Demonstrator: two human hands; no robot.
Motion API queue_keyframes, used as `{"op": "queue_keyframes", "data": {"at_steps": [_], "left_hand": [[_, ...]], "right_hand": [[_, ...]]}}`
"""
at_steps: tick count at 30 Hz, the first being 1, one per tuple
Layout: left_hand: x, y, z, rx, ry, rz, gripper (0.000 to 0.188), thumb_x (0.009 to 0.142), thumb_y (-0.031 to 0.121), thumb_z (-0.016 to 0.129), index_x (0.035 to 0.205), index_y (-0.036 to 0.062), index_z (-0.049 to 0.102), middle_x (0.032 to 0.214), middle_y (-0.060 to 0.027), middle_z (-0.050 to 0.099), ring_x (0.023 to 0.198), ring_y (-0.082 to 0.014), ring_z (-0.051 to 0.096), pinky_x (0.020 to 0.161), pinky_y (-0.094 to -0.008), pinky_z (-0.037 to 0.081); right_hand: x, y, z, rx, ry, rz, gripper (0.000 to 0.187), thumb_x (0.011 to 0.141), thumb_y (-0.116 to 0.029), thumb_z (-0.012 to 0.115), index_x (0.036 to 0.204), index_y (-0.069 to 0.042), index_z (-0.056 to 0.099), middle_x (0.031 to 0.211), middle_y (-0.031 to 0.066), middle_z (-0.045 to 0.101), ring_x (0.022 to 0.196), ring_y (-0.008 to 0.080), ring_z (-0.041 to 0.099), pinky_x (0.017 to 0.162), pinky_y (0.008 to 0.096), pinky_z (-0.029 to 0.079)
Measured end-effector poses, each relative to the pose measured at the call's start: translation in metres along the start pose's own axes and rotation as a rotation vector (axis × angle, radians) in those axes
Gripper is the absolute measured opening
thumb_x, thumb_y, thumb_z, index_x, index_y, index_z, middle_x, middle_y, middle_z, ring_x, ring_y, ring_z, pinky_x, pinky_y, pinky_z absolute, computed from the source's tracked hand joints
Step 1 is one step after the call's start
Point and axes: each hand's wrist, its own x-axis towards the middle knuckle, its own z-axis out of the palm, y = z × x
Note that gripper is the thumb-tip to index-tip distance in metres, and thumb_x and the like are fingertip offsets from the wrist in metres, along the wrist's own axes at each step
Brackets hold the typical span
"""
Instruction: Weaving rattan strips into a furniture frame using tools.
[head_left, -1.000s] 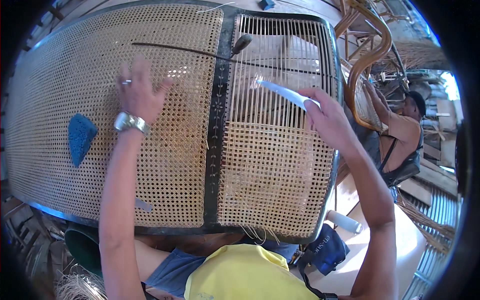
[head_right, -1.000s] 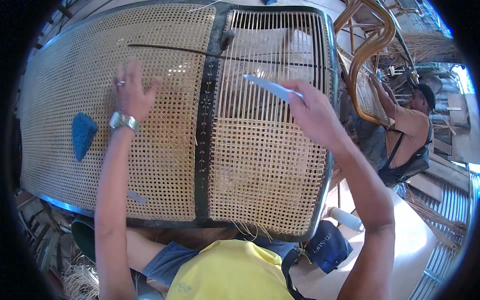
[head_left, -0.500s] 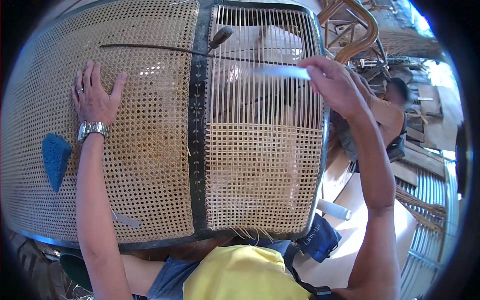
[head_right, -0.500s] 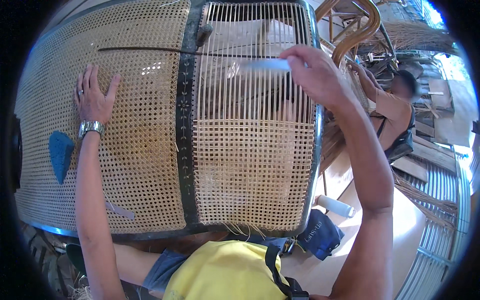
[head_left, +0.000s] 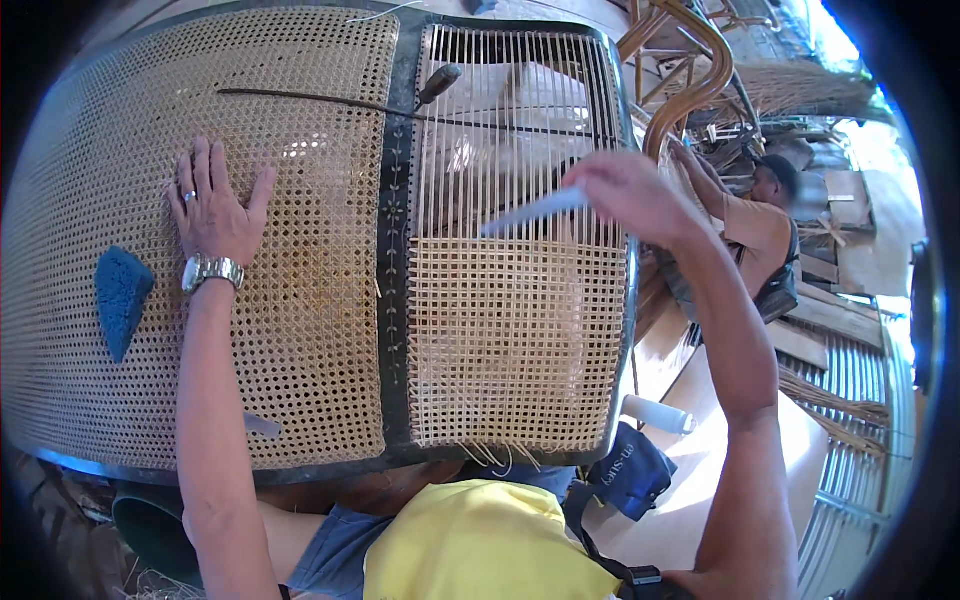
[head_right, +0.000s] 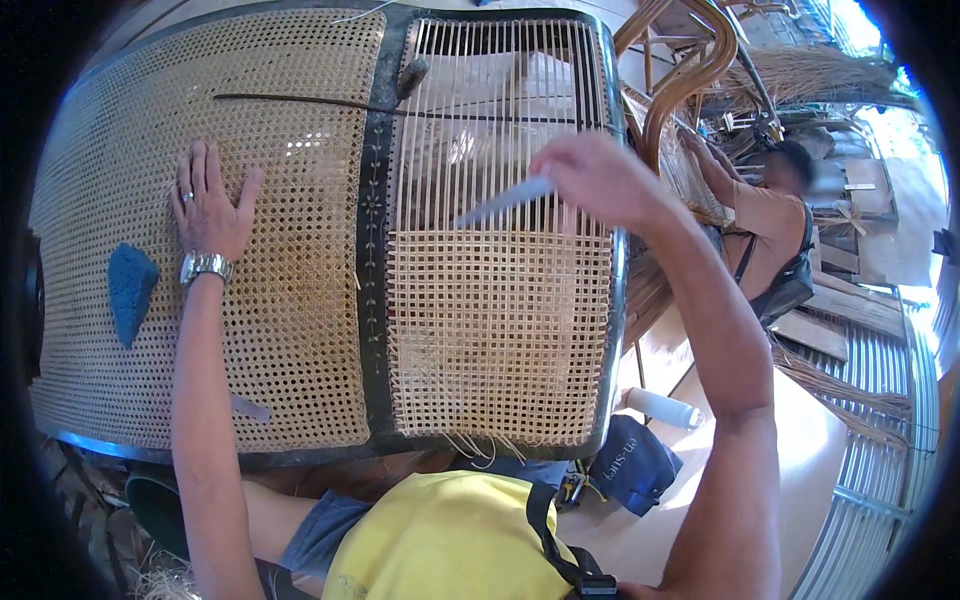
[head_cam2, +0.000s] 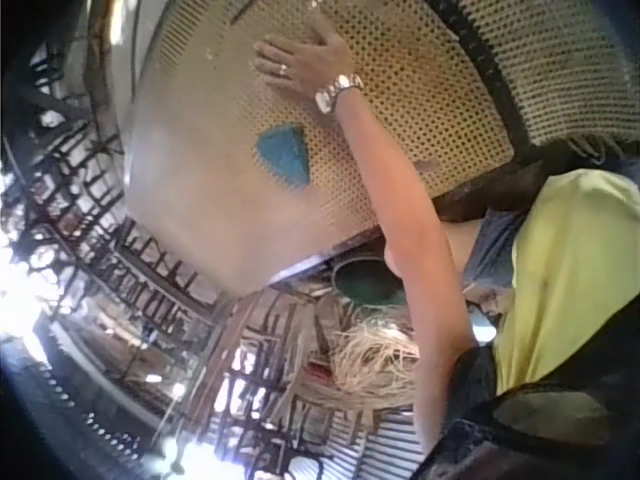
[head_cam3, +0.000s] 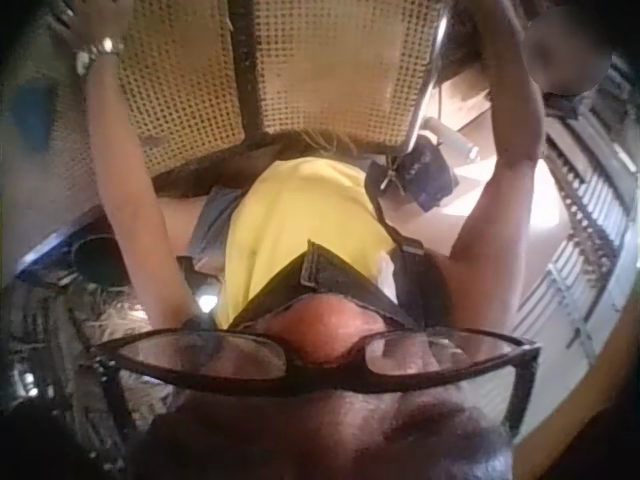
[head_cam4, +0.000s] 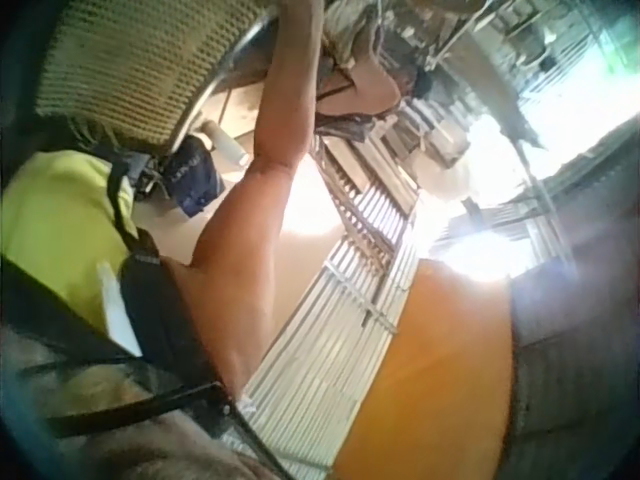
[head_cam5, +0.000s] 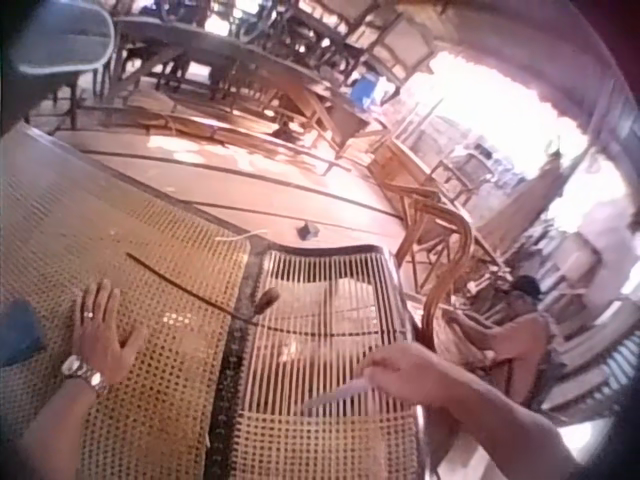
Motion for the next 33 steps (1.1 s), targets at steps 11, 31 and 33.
{"op": "queue_keyframes", "data": {"at_steps": [11, 31, 33], "left_hand": [[-0.122, 0.113, -0.047, -0.403, -0.151, 0.318, 0.095, 0.093, 0.069, 0.048, 0.156, 0.0010, 0.029, 0.167, -0.0187, 0.016, 0.155, -0.0393, 0.005, 0.123, -0.0620, 0.002], [-0.125, 0.116, -0.039, -0.422, -0.142, 0.360, 0.097, 0.088, 0.073, 0.054, 0.153, 0.0035, 0.037, 0.165, -0.0175, 0.022, 0.154, -0.0406, 0.010, 0.121, -0.0658, 0.004], [-0.123, 0.116, -0.039, -0.417, -0.148, 0.356, 0.097, 0.088, 0.073, 0.055, 0.153, 0.0033, 0.037, 0.165, -0.0176, 0.022, 0.154, -0.0406, 0.010, 0.121, -0.0658, 0.004]], "right_hand": [[0.001, 0.009, -0.009, -0.082, 0.074, -0.052, 0.030, 0.094, -0.019, 0.054, 0.107, 0.001, 0.072, 0.071, 0.0050, 0.062, 0.064, 0.0120, 0.058, 0.059, 0.0295, 0.047], [0.025, 0.004, 0.013, 0.080, -0.024, -0.089, 0.029, 0.098, -0.018, 0.054, 0.111, 0.001, 0.070, 0.068, 0.0029, 0.061, 0.056, 0.0100, 0.053, 0.051, 0.0274, 0.042], [0.025, -0.008, 0.011, 0.075, 0.259, -0.104, 0.025, 0.098, -0.017, 0.054, 0.108, 0.000, 0.071, 0.069, 0.0021, 0.061, 0.058, 0.0082, 0.053, 0.052, 0.0243, 0.041]]}}
